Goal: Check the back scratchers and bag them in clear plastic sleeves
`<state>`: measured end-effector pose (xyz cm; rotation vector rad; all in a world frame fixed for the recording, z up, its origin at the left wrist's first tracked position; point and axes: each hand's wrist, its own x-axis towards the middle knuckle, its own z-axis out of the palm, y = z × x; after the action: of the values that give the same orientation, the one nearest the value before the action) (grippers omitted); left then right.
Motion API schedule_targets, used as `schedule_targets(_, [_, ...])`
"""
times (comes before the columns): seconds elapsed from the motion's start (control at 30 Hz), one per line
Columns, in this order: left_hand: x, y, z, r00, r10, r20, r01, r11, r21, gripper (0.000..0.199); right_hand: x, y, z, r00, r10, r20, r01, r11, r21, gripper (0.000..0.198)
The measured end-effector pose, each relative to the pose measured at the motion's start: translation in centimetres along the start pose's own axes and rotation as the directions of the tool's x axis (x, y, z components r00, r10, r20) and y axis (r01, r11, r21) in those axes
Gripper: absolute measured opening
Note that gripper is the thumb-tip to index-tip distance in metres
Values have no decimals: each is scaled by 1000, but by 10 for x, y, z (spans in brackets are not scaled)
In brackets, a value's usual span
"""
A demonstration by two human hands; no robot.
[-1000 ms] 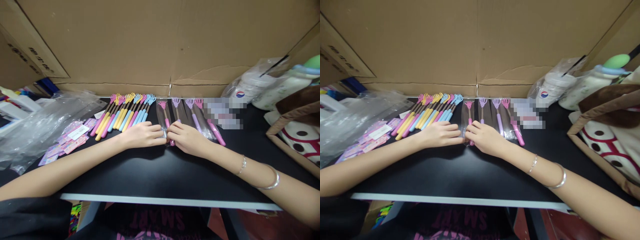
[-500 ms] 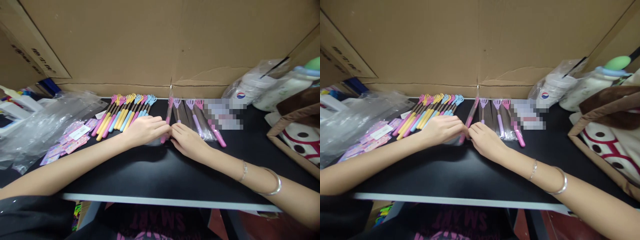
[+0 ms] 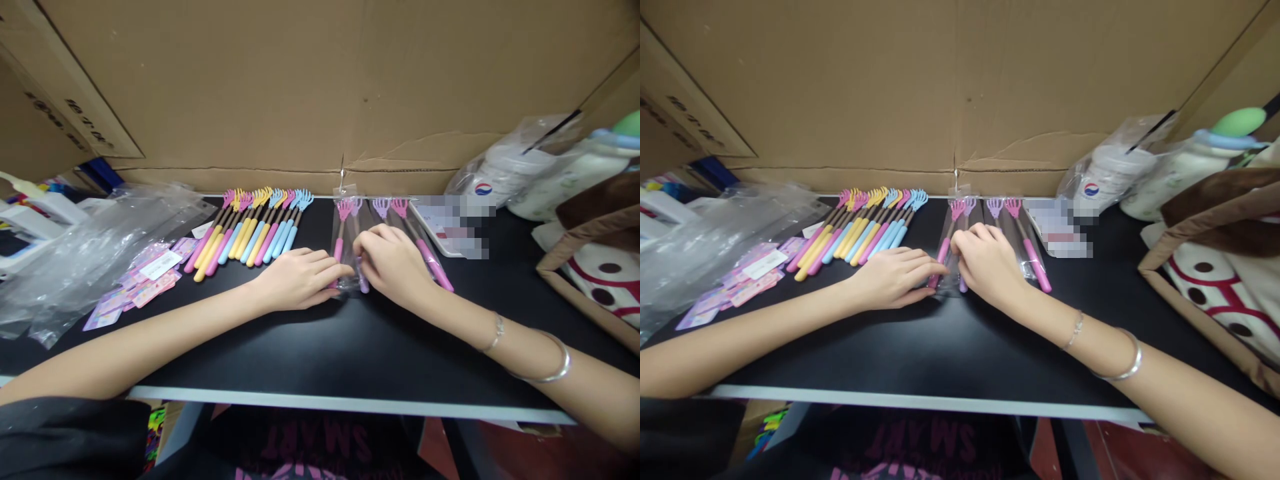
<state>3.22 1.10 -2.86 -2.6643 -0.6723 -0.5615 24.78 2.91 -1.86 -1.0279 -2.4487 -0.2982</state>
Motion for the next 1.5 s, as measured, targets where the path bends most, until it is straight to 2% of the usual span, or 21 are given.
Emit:
schedule_targets(0.07, [0, 0, 0, 1000, -3, 12, 4, 1000, -21, 24, 1, 3, -1, 999, 44, -9, -44, 998, 42, 10])
schedule_targets(0.2, [-2, 0, -2, 999, -14, 44, 16, 999, -36, 20, 2, 6, 0, 993, 99, 64, -107, 985, 134, 9])
schedule_targets(0.47, [-6, -4, -1, 997, -76, 4, 76, 995, 62, 35, 1, 9, 7, 983, 150, 105, -176, 934, 310, 5])
schedule_targets(0.6, [-7, -5, 1, 999, -48, -9, 48, 996, 76, 33, 1, 7, 7, 977, 127, 171, -189, 886, 423, 8])
schedule_targets(0.83, [-8, -6, 4, 999, 11, -43, -5, 991, 130, 29, 3, 2, 2, 976, 64, 206, -156, 870, 468, 7])
schedule_targets(0.97, [-10, -5, 6, 997, 41, -70, -29, 985, 172, 27, 3, 1, 3, 972, 76, 221, -180, 849, 497, 7])
schedule_targets(1.13, [-8, -4, 4, 986, 14, -167, 18, 981, 194, 21, 1, -4, 2, 958, 177, 225, -279, 751, 598, 12])
schedule_targets(1.27, [-6, -5, 2, 966, -9, -258, 62, 979, 196, 18, 1, -6, 1, 958, 227, 175, -284, 674, 682, 14])
schedule_targets(1.5, [2, -9, -5, 937, 44, -345, 39, 972, 230, 17, 7, -7, -14, 966, 217, 144, -256, 692, 675, 12])
